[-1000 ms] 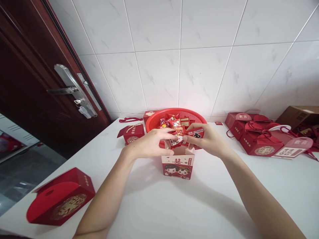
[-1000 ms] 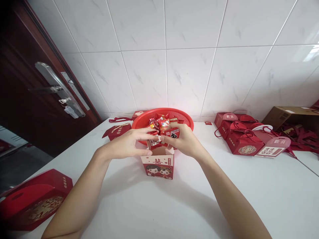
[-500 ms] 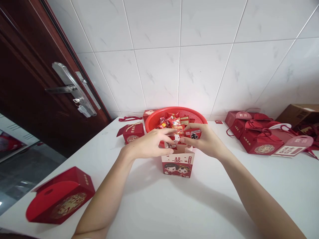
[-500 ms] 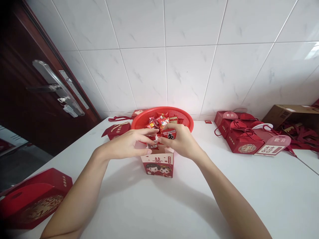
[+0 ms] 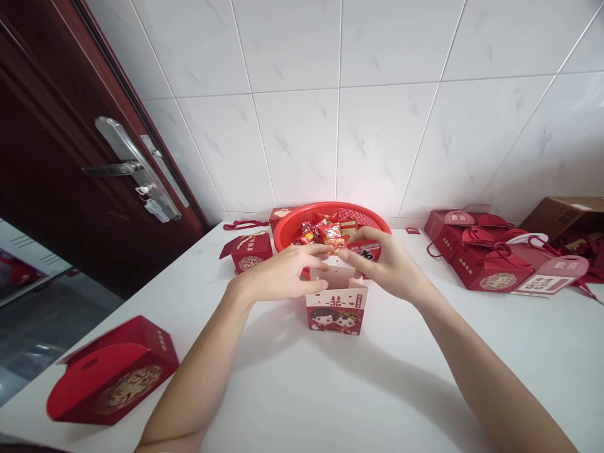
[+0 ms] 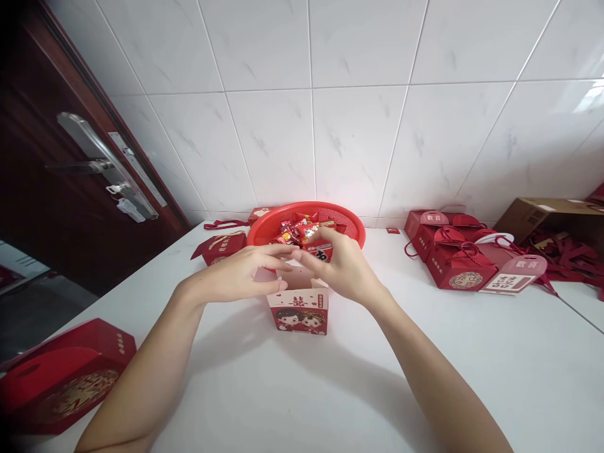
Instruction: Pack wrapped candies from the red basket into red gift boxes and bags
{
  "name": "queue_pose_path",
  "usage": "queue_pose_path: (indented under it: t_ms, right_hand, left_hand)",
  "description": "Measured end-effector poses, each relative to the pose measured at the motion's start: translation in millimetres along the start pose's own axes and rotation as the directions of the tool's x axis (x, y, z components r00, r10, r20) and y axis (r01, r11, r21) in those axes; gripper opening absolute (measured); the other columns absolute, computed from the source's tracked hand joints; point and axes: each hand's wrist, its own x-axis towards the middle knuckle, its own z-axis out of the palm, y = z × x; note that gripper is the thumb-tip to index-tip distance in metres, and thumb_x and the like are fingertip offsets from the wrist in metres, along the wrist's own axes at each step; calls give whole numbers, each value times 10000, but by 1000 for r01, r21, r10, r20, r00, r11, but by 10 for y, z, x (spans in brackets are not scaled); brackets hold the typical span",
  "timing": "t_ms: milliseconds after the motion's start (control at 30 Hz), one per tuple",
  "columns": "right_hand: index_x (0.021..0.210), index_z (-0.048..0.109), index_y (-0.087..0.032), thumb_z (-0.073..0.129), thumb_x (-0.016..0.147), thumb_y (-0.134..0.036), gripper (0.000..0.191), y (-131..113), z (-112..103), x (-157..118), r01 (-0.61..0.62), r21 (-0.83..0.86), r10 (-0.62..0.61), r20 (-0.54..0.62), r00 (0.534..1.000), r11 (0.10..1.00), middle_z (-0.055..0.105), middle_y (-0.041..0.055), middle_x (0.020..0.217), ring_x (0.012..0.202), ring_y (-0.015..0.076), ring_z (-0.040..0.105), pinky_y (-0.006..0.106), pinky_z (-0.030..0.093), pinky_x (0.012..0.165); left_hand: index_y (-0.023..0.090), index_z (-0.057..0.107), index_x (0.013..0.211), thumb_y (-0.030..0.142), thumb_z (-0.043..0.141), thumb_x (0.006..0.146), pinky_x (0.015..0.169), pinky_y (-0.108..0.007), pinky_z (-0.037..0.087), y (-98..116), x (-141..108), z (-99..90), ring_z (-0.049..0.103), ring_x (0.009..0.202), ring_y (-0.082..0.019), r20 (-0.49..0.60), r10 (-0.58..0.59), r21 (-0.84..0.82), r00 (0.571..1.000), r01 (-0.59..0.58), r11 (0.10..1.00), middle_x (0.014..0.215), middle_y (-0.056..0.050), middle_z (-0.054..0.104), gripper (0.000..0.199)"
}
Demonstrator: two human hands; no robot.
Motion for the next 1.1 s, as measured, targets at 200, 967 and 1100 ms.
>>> queue_pose_path:
  t_ms: [200, 967, 1100]
  right_hand:
    - [860, 412, -254, 503, 801, -330, 132, 14, -42, 14, -119, 380, 131, -7, 991, 918, 569, -25, 765, 560, 179, 648, 327, 524, 551]
    - [970, 733, -229, 587, 925, -286, 163, -11, 57, -19, 129, -59, -107, 279, 954, 990, 757, 27, 925, 810, 187, 694, 314, 548, 724]
    - [881, 712, -218, 602, 922, -326, 159, -5, -82, 9, 168, -124, -152, 129, 980, 978, 741, 40, 907, 830, 196, 684, 318, 544, 733]
  left_hand:
    - [306, 703, 1271, 418, 629, 895, 1126, -429, 428, -43, 16, 18, 450, 1418, -307, -10, 17, 14, 1000, -17, 1000, 1579, -9, 440, 399]
    - [343, 741, 1161, 413, 660, 873, 1142, -431, 405, -35, 20, -23, 474, 1397, -296, 27, 24, -59, 999, -22, 998, 1577, 29, 440, 306]
    - [341, 702, 1253, 422, 620, 907, 1136, -438, 413, -35, 23, -17, 459, 1408, -302, 18, 29, -24, 999, -28, 999, 1581, 19, 435, 364]
